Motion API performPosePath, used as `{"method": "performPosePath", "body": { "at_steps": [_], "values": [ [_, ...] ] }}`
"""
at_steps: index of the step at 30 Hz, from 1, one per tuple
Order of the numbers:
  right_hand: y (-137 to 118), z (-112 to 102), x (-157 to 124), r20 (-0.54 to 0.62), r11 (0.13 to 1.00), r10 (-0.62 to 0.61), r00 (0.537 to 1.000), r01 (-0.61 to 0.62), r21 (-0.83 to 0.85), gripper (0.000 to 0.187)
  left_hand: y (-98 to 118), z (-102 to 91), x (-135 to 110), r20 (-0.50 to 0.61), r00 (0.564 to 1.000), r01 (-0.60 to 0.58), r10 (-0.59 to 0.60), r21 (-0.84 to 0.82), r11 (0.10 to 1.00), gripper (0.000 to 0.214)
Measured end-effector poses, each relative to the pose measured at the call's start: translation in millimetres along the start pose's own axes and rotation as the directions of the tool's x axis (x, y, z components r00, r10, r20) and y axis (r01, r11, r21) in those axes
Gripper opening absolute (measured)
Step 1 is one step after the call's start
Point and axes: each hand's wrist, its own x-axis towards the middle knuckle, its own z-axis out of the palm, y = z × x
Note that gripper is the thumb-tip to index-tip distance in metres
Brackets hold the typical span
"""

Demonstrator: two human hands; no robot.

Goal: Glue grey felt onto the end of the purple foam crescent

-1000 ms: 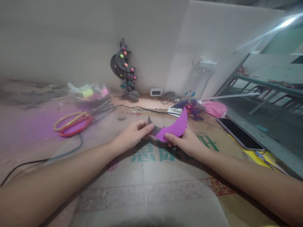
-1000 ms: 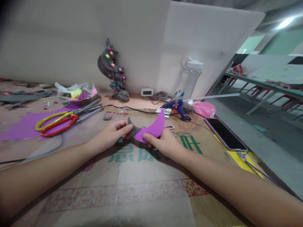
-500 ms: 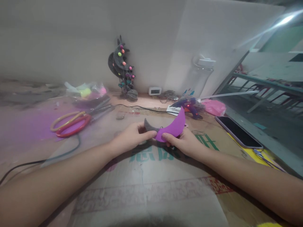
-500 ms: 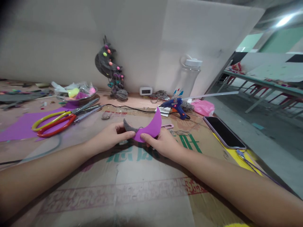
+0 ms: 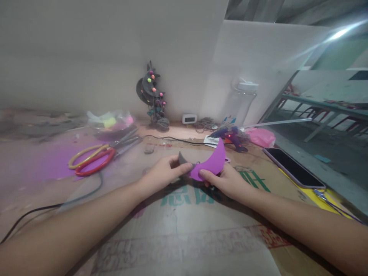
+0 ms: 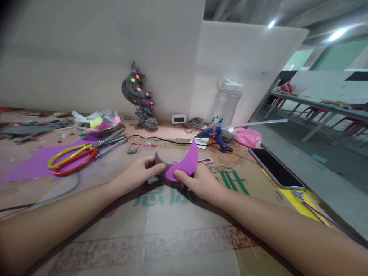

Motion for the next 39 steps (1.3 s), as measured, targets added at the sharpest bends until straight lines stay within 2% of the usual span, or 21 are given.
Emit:
{"method": "performPosePath", "body": {
  "at_steps": [5, 8, 11, 13, 15, 17, 19, 21, 23, 24, 27, 32, 37, 39],
  "values": [
    [-3.6, 0.2, -0.9, 0.039, 0.997, -0.031, 0.999, 0.033, -0.064, 0.028, 1.2, 0.3, -1.6, -0.016, 1.0, -0.01, 0.011, 0.053, 0.999, 0.027],
    [-1.9, 1.4, -0.8, 0.041, 0.997, -0.032, 0.999, 0.035, -0.072, 0.031, 0.3, -1.2, -1.0, -0.056, 0.997, -0.044, 0.049, 0.093, 0.995, 0.036],
    [-1.0, -0.2, -0.9, 0.026, 0.998, -0.027, 0.999, 0.028, -0.047, 0.032, -0.5, -2.7, 0.2, -0.043, 0.998, -0.046, 0.05, 0.107, 0.993, 0.039],
    [-4.6, -7.4, -0.7, 0.065, 0.996, -0.066, 0.996, 0.069, -0.051, 0.025, -0.9, -2.9, 0.7, -0.031, 0.999, -0.035, 0.038, 0.088, 0.996, 0.037],
    [-10.5, -21.5, 0.5, 0.147, 0.977, -0.153, 0.977, 0.172, -0.129, 0.022, -1.4, -2.7, 1.0, -0.042, 0.999, -0.027, 0.028, 0.027, 0.999, 0.037],
    [-13.8, -40.8, 3.5, 0.193, 0.918, -0.247, 0.95, 0.293, -0.269, 0.023, -1.9, -2.4, 1.0, -0.027, 1.0, -0.016, 0.015, -0.046, 0.999, 0.039],
    [-10.1, -60.3, 8.4, 0.125, 0.816, -0.338, 0.933, 0.357, -0.454, 0.019, -2.4, -2.7, 0.9, 0.018, 1.0, 0.002, -0.001, -0.068, 0.998, 0.039],
    [1.2, -74.7, 14.4, 0.057, 0.681, -0.414, 0.908, 0.351, -0.643, 0.023, -2.8, -3.7, 0.7, 0.066, 0.998, 0.015, -0.012, -0.038, 0.999, 0.038],
    [15.7, -80.9, 20.0, 0.077, 0.579, -0.433, 0.898, 0.343, -0.74, 0.025, -2.8, -4.7, 0.5, 0.12, 0.993, 0.012, -0.009, -0.021, 1.0, 0.035],
    [22.5, -81.2, 22.4, 0.115, 0.555, -0.423, 0.899, 0.357, -0.751, 0.026, -2.5, -4.9, 0.3, 0.146, 0.989, 0.007, -0.003, -0.025, 1.0, 0.034],
    [36.0, -75.8, 27.5, 0.226, 0.566, -0.379, 0.897, 0.418, -0.711, 0.026, -0.2, -3.7, -0.8, 0.185, 0.983, 0.011, -0.002, -0.045, 0.999, 0.029],
    [42.5, -69.7, 32.3, 0.329, 0.57, -0.345, 0.879, 0.475, -0.67, 0.026, 4.2, -1.4, -4.5, 0.182, 0.978, 0.11, -0.102, -0.033, 0.993, 0.031],
    [53.7, -62.8, 35.0, 0.31, 0.438, -0.394, 0.865, 0.473, -0.765, 0.029, 5.9, -2.8, -7.1, 0.175, 0.975, 0.139, -0.136, -0.006, 0.99, 0.032],
    [56.4, -60.6, 35.7, 0.261, 0.414, -0.397, 0.88, 0.425, -0.805, 0.028, 6.4, -2.4, -7.2, 0.173, 0.974, 0.145, -0.143, 0.005, 0.989, 0.032]
  ]
}}
